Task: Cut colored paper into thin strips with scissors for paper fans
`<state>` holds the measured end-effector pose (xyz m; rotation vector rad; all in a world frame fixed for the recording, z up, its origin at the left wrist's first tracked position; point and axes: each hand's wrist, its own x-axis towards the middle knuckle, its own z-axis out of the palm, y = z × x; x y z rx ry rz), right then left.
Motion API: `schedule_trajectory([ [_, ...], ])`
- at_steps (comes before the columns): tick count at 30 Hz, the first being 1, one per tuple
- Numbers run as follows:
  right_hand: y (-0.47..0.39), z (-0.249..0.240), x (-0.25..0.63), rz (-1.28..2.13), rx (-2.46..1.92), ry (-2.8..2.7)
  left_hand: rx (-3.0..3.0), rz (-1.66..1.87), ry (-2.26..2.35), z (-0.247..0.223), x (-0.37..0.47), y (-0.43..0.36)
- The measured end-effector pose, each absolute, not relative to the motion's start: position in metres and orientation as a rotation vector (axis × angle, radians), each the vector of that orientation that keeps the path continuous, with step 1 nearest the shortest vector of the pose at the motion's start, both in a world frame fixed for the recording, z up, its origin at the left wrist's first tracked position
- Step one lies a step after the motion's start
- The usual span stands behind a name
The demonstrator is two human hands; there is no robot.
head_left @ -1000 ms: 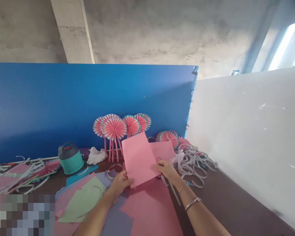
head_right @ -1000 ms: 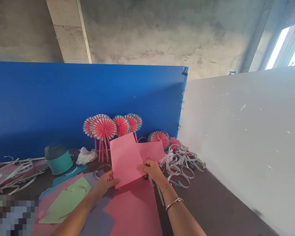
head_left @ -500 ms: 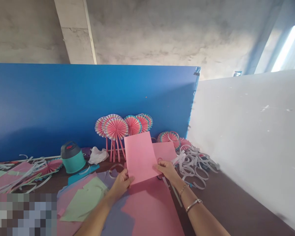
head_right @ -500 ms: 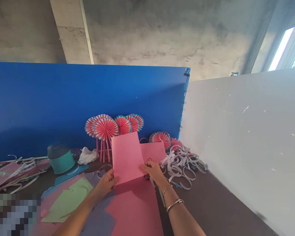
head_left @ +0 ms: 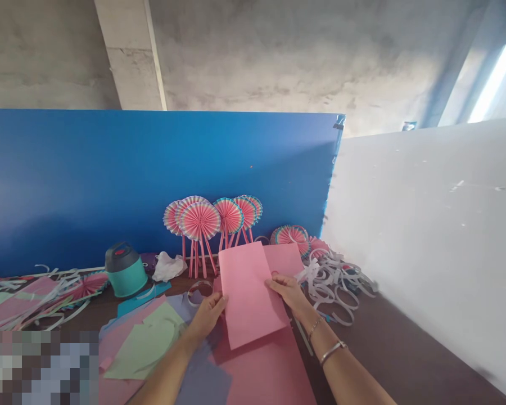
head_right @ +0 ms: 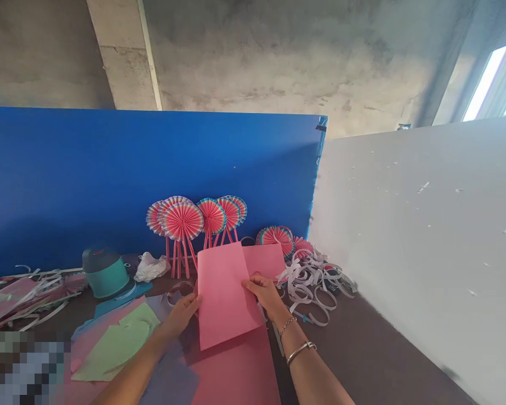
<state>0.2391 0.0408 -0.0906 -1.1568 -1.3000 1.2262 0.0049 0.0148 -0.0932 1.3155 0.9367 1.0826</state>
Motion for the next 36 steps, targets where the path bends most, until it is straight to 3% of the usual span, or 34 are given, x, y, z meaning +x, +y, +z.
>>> schedule_trajectory([
  [36,0.032,-0.080,0.232,1.296,-1.054,-1.399,1.005,1.325,0.895,-0.086,0.005,0.012],
])
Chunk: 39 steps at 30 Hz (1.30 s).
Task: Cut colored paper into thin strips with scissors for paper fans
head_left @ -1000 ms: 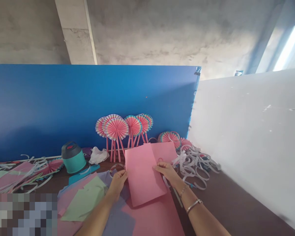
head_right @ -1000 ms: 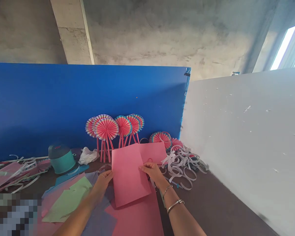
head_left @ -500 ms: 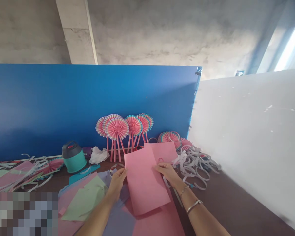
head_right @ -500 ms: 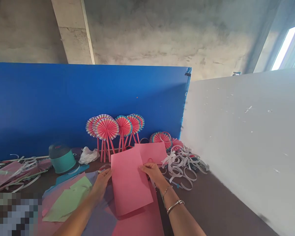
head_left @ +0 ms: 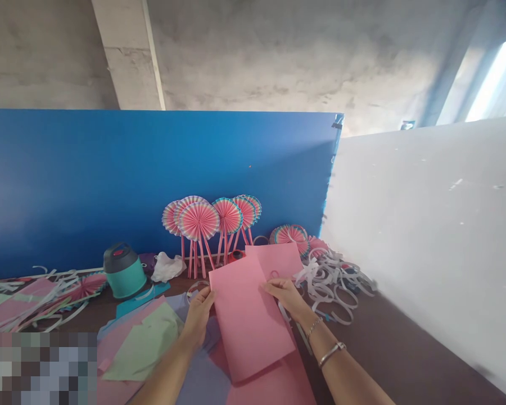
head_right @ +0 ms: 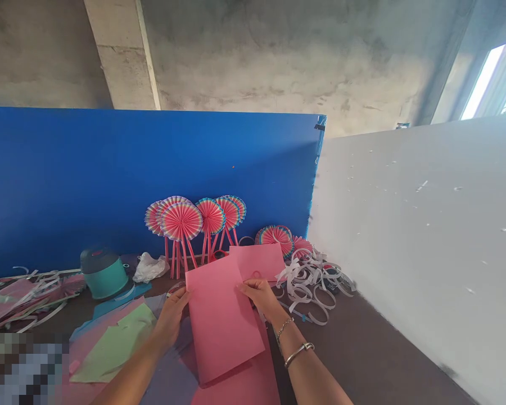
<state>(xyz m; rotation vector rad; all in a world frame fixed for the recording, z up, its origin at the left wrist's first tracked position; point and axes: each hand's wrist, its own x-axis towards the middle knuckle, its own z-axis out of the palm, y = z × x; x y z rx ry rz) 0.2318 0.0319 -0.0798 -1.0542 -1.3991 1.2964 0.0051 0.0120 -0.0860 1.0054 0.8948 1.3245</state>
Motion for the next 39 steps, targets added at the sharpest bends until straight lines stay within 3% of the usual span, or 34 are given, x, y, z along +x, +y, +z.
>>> schedule_trajectory([
  [39,0.0338,-0.0814,0.2319,1.223,-1.088,-1.415,0.933,1.374,0.878,-0.0873,0.0036,0.0124],
])
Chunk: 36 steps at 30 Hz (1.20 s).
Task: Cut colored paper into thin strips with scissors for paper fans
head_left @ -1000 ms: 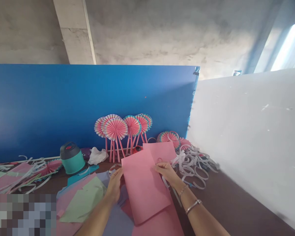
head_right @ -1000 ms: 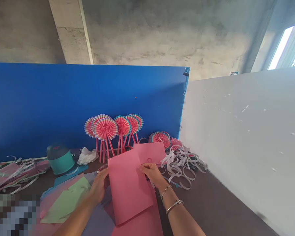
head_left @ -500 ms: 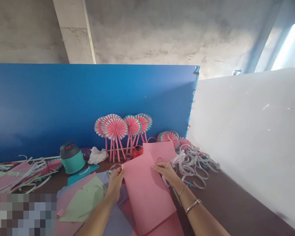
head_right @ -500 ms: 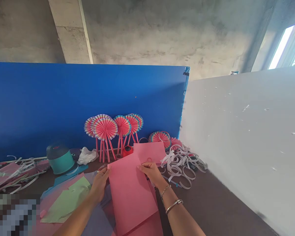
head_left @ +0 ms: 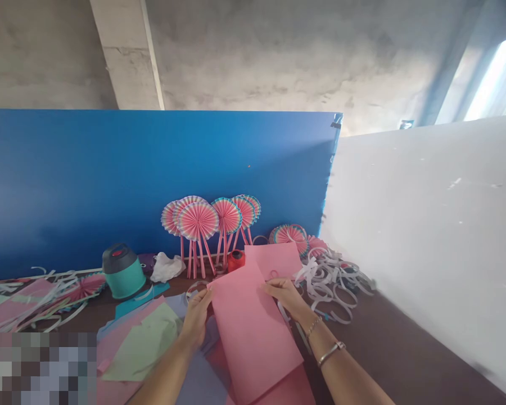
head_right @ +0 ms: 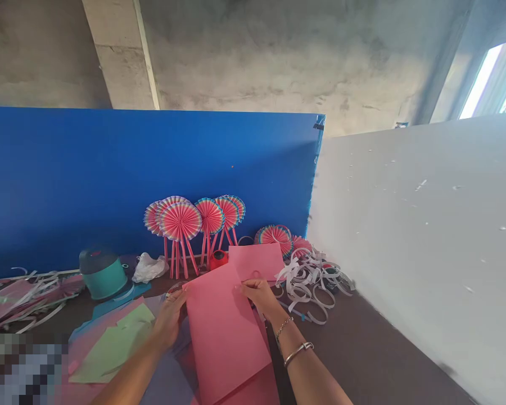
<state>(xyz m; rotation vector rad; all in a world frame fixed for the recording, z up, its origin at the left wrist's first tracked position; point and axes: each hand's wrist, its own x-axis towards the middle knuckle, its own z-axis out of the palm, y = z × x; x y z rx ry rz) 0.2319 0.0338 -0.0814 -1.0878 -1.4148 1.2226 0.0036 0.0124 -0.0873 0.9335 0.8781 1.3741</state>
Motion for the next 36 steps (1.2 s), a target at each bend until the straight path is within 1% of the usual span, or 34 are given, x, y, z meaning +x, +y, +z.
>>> schedule_trajectory([
  [13,0.032,-0.079,0.233,1.282,-1.051,-1.419,0.943,1.358,0.802,-0.091,0.003,0.011],
  [19,0.033,-0.082,0.231,1.267,-1.054,-1.420,0.883,1.356,0.836,-0.094,0.003,0.013],
  [28,0.032,-0.077,0.234,1.193,-1.099,-1.431,0.935,1.333,0.949,-0.081,0.003,0.009],
  [31,0.033,-0.079,0.234,1.195,-1.092,-1.455,0.960,1.375,0.925,-0.083,0.003,0.010],
  [36,0.035,-0.085,0.230,1.217,-1.076,-1.485,0.800,1.504,1.013,-0.094,0.004,0.014],
])
